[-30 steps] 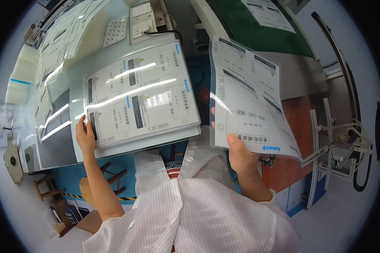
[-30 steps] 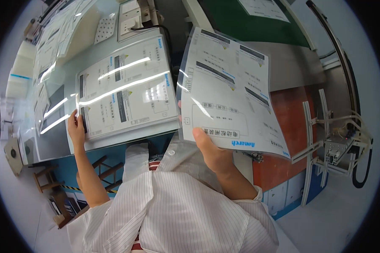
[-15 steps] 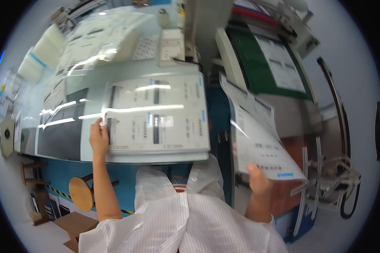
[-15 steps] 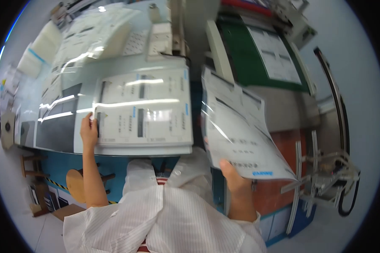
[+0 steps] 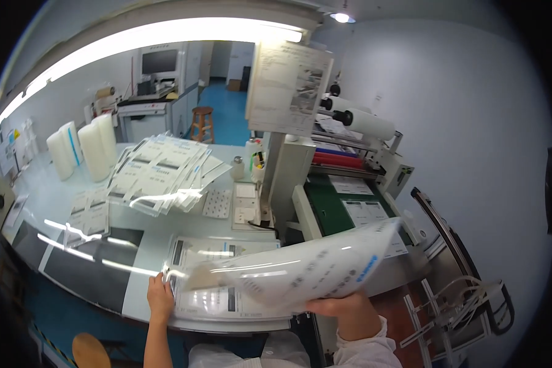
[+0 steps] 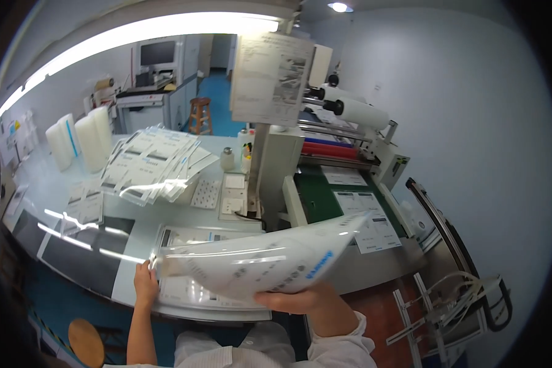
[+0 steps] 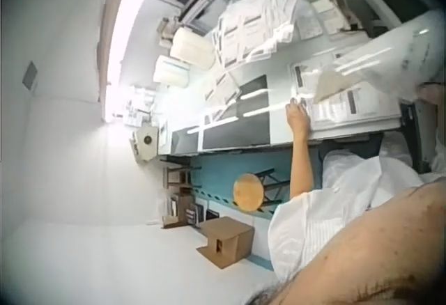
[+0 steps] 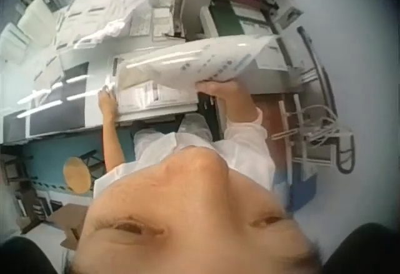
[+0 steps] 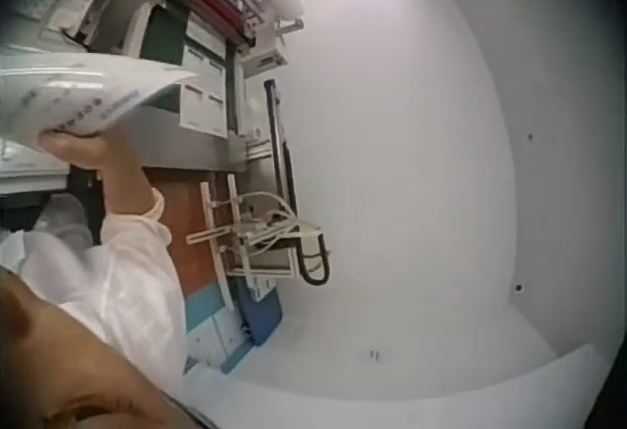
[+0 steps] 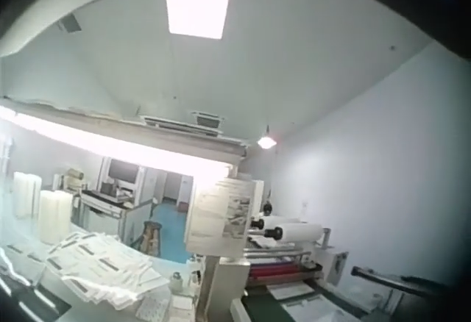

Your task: The worker is picking up printed manuals and inserting them into plastic sleeves on a manufacturing work surface.

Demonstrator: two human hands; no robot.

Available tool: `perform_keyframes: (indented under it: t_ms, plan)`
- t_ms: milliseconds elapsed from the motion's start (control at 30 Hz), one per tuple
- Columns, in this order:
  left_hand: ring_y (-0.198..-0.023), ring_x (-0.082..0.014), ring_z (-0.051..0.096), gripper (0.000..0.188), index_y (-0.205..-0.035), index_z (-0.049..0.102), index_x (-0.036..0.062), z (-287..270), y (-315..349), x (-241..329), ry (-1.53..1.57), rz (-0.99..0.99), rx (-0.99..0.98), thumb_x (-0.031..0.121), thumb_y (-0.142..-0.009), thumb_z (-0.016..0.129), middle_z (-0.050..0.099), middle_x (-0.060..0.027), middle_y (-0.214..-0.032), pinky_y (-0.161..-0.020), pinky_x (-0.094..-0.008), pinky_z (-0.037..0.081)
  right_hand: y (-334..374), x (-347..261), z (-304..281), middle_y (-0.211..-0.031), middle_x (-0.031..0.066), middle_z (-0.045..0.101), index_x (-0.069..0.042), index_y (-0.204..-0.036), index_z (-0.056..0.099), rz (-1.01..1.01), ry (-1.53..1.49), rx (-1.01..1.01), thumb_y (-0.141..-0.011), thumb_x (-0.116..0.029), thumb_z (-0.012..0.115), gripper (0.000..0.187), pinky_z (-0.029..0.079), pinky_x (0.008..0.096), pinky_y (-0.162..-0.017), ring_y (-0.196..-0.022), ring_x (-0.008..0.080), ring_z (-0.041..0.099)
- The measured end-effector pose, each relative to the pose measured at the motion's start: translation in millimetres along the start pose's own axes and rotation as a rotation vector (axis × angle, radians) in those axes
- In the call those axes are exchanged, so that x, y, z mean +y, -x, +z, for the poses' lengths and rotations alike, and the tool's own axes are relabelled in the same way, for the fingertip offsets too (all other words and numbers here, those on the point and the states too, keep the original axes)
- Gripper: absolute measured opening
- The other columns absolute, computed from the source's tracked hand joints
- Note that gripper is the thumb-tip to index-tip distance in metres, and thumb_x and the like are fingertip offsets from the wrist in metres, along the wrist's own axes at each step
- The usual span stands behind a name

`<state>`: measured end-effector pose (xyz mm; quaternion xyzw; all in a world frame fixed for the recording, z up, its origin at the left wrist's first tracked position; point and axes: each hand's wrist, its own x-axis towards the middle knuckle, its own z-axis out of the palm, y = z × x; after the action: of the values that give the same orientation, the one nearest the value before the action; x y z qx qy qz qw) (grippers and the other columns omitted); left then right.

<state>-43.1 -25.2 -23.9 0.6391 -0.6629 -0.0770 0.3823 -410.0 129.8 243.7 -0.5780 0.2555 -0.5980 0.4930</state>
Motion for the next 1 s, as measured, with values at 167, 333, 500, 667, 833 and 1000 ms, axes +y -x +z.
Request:
perform_keyframes:
  t_ms: [167, 333, 500, 667, 833, 1000]
  plan:
    - [-0.09, -0.0269, 0.06, 0.023, -0.108, 0.062, -0.0002, -7, -19, -10, 0.283, 0.277, 0.105, 0.005, -0.086, 0.061, 0.062, -0.0143, -0.097, -0.08, -0.038, 0.049, -5, 32, -5, -0.102, 0.0118, 0.072, 0.001, -0.115, 0.067, 0.079, -0.167, -0.125, -0.073, 0.0, 0.074, 0.042, 0.052, 0.0264, -0.072, -0.087, 0.0161, 0.067]
    - [-0.073, -0.0059, 0.054, 0.007, -0.093, 0.062, 0.0025, -105, -43, 24, 0.712, -0.085, -0.242, 0.009, -0.092, 0.06, 0.059, 0.001, -0.077, -0.065, -0.0214, 0.044, 13, 104, -70, -0.121, 0.021, 0.065, 0.005, -0.124, 0.06, 0.145, -0.469, -0.281, -0.068, 0.006, 0.072, 0.058, 0.048, 0.0369, -0.096, -0.108, 0.0268, 0.065]
    - [-0.068, -0.0017, 0.046, 0.008, -0.098, 0.059, 0.0043, -198, -23, 0, 0.793, -0.105, -0.18, 0.011, -0.097, 0.054, 0.054, 0.0043, -0.081, -0.061, -0.0184, 0.038, 80, 172, -142, -0.126, 0.0167, 0.063, 0.003, -0.129, 0.056, 0.595, -0.253, -0.028, -0.079, -0.003, 0.072, 0.053, 0.048, 0.0366, -0.098, -0.112, 0.0251, 0.063]
    - [-0.07, -0.0018, 0.041, 0.01, -0.099, 0.057, 0.0036, -252, -8, -27, 0.653, -0.167, 0.042, 0.013, -0.1, 0.052, 0.049, 0.0059, -0.081, -0.063, -0.0181, 0.032, 121, 197, -145, -0.113, 0.0175, 0.066, 0.004, -0.135, 0.041, 0.728, -0.154, 0.224, -0.086, 0.0, 0.063, 0.054, 0.062, 0.0357, -0.072, -0.096, 0.0244, 0.069]
    - [-0.067, 0.0004, 0.043, 0.012, -0.101, 0.057, 0.0052, -303, 8, -22, 0.431, -0.193, 0.085, 0.015, -0.102, 0.049, 0.051, 0.0062, -0.079, -0.058, -0.0157, 0.033, 116, 197, -119, -0.111, 0.0225, 0.064, 0.006, -0.133, 0.038, 0.666, -0.055, 0.307, -0.091, 0.002, 0.051, 0.044, 0.062, 0.0311, -0.053, -0.074, 0.0277, 0.072]
    - [-0.061, 0.0012, 0.039, 0.013, -0.101, 0.057, 0.0051, -336, 9, -10, 0.315, -0.079, 0.213, 0.013, -0.103, 0.047, 0.05, 0.0077, -0.074, -0.054, -0.0156, 0.03, 75, 207, -97, -0.113, 0.0218, 0.062, 0.002, -0.135, 0.035, 0.592, -0.081, 0.425, -0.095, 0.001, 0.044, 0.041, 0.064, 0.0348, -0.058, -0.077, 0.0276, 0.071]
